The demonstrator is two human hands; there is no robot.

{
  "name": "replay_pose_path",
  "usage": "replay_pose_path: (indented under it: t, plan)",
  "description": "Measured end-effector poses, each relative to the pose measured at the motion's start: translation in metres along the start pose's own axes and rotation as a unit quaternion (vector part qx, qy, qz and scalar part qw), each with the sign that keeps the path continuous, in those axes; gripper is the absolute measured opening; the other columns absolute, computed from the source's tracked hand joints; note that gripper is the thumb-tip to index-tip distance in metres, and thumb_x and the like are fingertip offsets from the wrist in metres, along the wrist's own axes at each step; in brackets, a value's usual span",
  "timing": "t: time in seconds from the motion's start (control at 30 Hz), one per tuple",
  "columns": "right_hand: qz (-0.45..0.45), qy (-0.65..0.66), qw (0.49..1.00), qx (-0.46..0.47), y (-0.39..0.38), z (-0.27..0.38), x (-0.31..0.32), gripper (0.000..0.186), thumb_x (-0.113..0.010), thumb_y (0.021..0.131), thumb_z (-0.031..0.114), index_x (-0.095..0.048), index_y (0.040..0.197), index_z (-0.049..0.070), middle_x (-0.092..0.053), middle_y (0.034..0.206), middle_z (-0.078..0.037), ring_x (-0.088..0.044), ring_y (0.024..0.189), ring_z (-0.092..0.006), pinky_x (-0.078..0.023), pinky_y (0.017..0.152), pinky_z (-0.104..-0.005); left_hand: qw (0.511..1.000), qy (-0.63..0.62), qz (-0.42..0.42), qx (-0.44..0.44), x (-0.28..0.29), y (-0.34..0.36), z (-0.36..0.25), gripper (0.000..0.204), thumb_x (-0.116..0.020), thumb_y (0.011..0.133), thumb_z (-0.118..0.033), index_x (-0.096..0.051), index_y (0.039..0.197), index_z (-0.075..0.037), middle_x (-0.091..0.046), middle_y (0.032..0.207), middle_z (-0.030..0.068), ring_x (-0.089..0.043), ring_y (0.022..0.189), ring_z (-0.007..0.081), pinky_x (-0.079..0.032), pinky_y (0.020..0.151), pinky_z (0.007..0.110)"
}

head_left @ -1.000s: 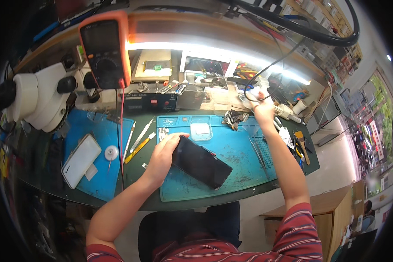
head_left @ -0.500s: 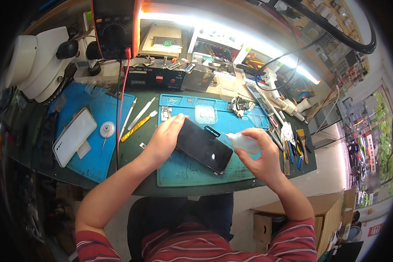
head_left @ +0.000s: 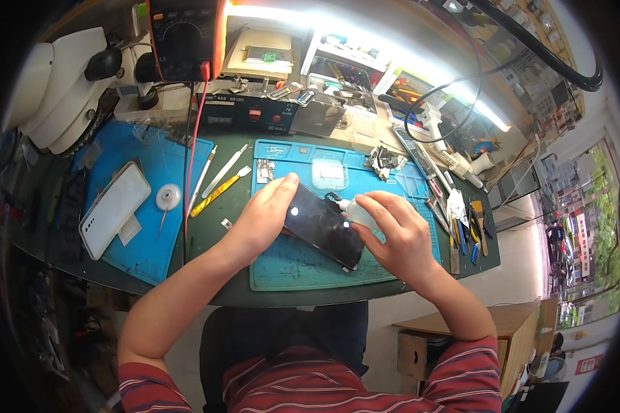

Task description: The person disassembles a smartphone, removes the battery and internal components, cleans the back cover with a brush, and reassembles the device using tweezers and a screwdriver. The process includes detaching connectors, peeling off adhesive, and securing the back cover.

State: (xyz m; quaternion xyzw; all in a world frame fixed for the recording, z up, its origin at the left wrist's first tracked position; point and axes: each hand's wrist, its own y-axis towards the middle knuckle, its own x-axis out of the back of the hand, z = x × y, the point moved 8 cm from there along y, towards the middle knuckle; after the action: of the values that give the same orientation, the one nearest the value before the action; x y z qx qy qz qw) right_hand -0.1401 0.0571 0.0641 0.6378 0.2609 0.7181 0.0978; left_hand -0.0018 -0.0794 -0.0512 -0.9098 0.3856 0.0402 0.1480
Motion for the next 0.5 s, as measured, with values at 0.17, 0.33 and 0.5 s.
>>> replay_pose_path:
  t: [0.17, 0.33, 0.5]
  plan:
    - [0.019, -0.008, 1.0, 0.014, 0.0045, 0.0052, 0.0001, 0.045, -0.083, 0.084, 0.013, -0.07, 0.127, 0.005, -0.07, 0.119, -0.01, -0.071, 0.099, -0.0291, -0.059, 0.082, -0.039, 1.0, 0.017, -0.001, -0.02, 0.0035, 0.0049, 0.004, 0.058, -0.041, 0.116, -0.048, -0.055, 0.146, -0.002, -0.067, 0.126, 0.01, -0.067, 0.113, 0.0183, -0.057, 0.097, 0.04]
    - [0.028, -0.02, 0.999, 0.017, 0.0029, 0.0041, 0.0007, 0.045, -0.083, 0.084, 0.013, -0.07, 0.127, 0.004, -0.069, 0.119, -0.01, -0.07, 0.099, -0.0284, -0.059, 0.083, -0.0387, 1.0, 0.011, 0.003, -0.02, 0.0031, 0.0035, 0.0029, 0.058, -0.041, 0.116, -0.049, -0.055, 0.146, -0.001, -0.068, 0.124, 0.0099, -0.068, 0.112, 0.018, -0.057, 0.095, 0.039]
    - [0.03, -0.016, 0.999, 0.021, 0.0066, 0.0058, 0.0031, 0.045, -0.083, 0.084, 0.013, -0.07, 0.126, 0.004, -0.069, 0.118, -0.01, -0.07, 0.099, -0.0279, -0.059, 0.083, -0.0385, 1.0, 0.017, -0.002, -0.009, 0.0043, 0.0044, 0.0047, 0.059, -0.041, 0.115, -0.049, -0.055, 0.146, -0.001, -0.068, 0.123, 0.0099, -0.068, 0.11, 0.0179, -0.057, 0.093, 0.038]
